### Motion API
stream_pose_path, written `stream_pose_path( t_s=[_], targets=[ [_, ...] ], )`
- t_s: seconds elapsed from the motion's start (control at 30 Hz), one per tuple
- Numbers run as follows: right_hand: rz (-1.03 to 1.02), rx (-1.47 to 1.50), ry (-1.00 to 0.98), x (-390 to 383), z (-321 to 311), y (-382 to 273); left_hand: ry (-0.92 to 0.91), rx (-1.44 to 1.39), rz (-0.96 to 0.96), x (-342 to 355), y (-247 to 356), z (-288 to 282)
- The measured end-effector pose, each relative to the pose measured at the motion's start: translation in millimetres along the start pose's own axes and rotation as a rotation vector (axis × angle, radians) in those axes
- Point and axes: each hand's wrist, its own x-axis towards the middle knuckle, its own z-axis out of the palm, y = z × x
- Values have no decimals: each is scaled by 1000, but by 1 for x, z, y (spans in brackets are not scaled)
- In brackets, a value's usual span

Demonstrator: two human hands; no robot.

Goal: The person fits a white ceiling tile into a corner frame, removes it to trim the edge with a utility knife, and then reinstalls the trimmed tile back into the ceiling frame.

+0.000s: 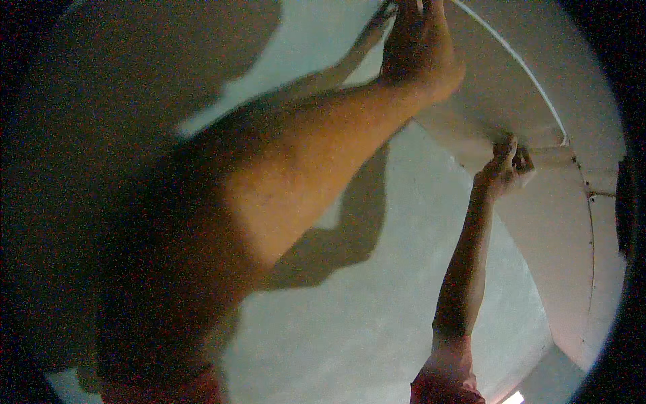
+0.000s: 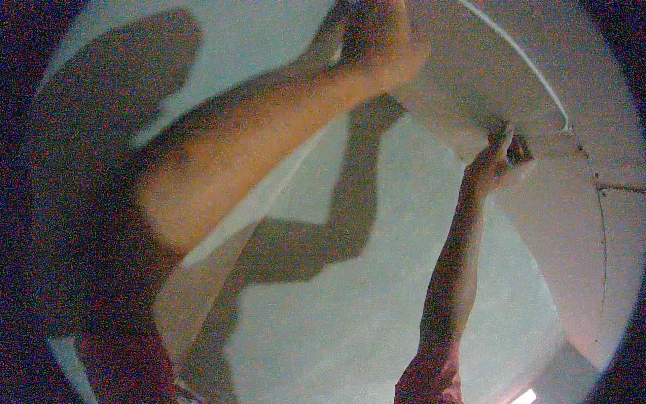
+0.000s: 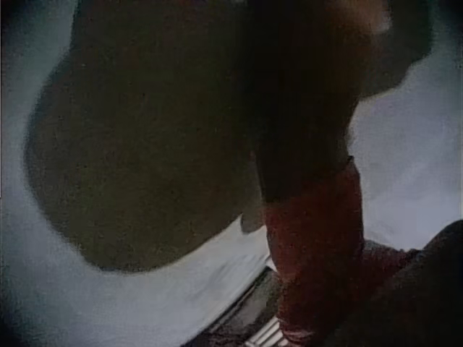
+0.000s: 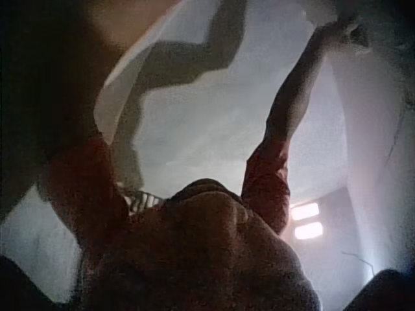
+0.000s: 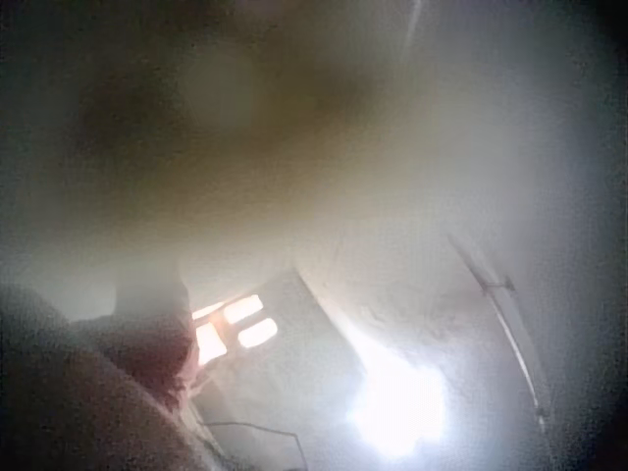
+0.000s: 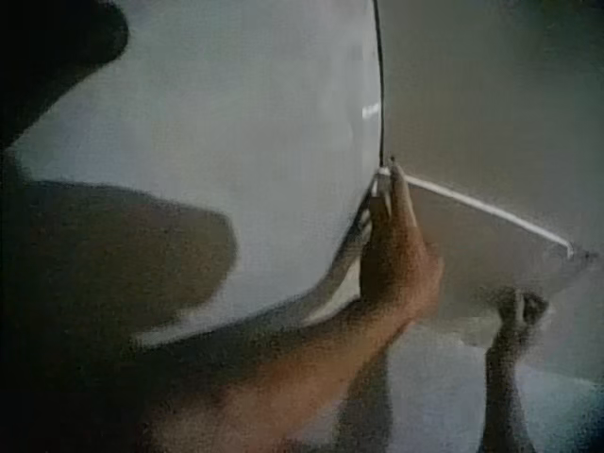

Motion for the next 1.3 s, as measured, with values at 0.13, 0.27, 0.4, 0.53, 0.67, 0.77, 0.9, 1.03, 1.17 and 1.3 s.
stream_pose_path(
  t_s=[0.13,0.27,0.4,0.53,0.67,0.77,0.9,1.03,1.17,1.3],
  targets=[
    [-21,-176,69,13,27,-33,-60,151,190,66,32,-29],
    [-201,-593,91,34,16,-24,-61,306,245,67,42,-16],
    [-103,-398,71,53,23,-66,44,258,350,83,72,-40],
    [-51,-353,85,30,24,-135,-112,383,219,94,108,-101],
    [-145,-292,105,38,24,-134,-3,388,402,96,101,-113],
    [-139,-301,194,26,43,-144,-96,440,477,114,110,-137],
    [-118,-212,167,8,30,-128,-112,394,330,81,73,-125],
    [-62,-228,143,-13,40,-158,-50,453,387,77,65,-143],
    [-73,-234,157,-29,42,-149,-137,441,288,70,66,-160],
    [-134,-218,143,-42,50,-145,-32,455,470,67,33,-161]
  ],
)
